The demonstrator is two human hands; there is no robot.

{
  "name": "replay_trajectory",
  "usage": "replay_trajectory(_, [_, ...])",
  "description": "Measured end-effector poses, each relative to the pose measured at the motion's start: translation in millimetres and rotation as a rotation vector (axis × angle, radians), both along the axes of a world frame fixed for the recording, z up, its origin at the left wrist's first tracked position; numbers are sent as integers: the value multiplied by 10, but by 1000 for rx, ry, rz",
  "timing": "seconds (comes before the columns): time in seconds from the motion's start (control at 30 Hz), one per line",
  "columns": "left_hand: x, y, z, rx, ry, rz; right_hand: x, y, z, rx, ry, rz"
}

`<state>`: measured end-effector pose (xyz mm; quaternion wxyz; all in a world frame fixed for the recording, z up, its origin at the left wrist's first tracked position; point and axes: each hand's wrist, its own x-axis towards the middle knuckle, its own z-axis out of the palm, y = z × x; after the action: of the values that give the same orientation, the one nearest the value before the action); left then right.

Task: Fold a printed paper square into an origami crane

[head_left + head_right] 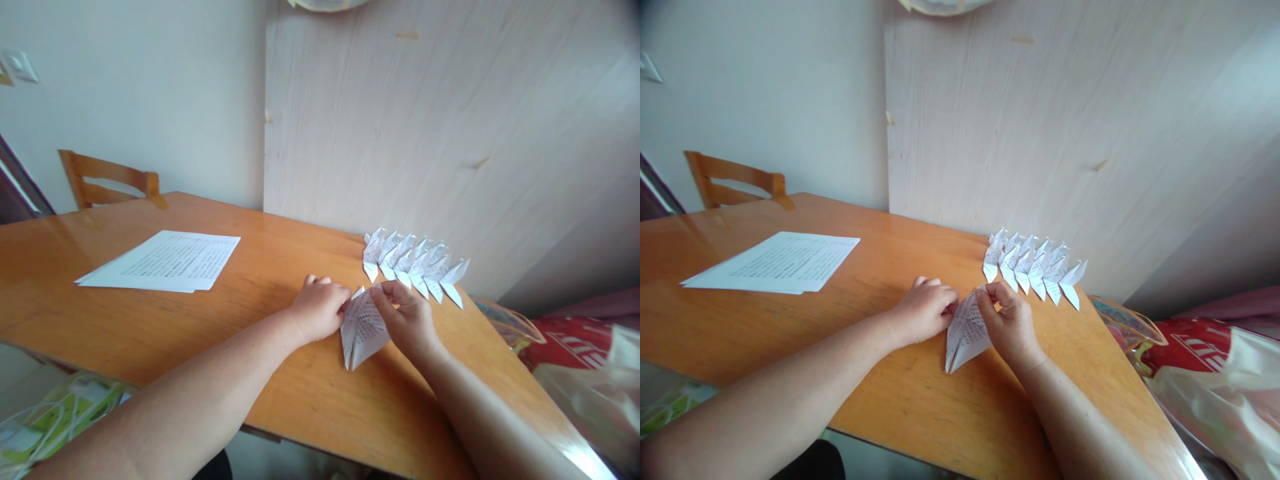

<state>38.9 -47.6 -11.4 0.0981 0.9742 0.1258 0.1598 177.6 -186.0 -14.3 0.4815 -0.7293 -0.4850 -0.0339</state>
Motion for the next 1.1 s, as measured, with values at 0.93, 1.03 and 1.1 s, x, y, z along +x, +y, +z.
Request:
replay_trajectory(0.93, [-35,-85,3,162,-17,-34,443,-317,147,-767,245,419])
replay_trajectory(1.03, [-17,-115,-5,151,-13,-44,417,-314,176,-749,263,443])
replay_trajectory(1.1, [-6,-132,-10,133,-15,-44,413,-317,186,-746,263,463])
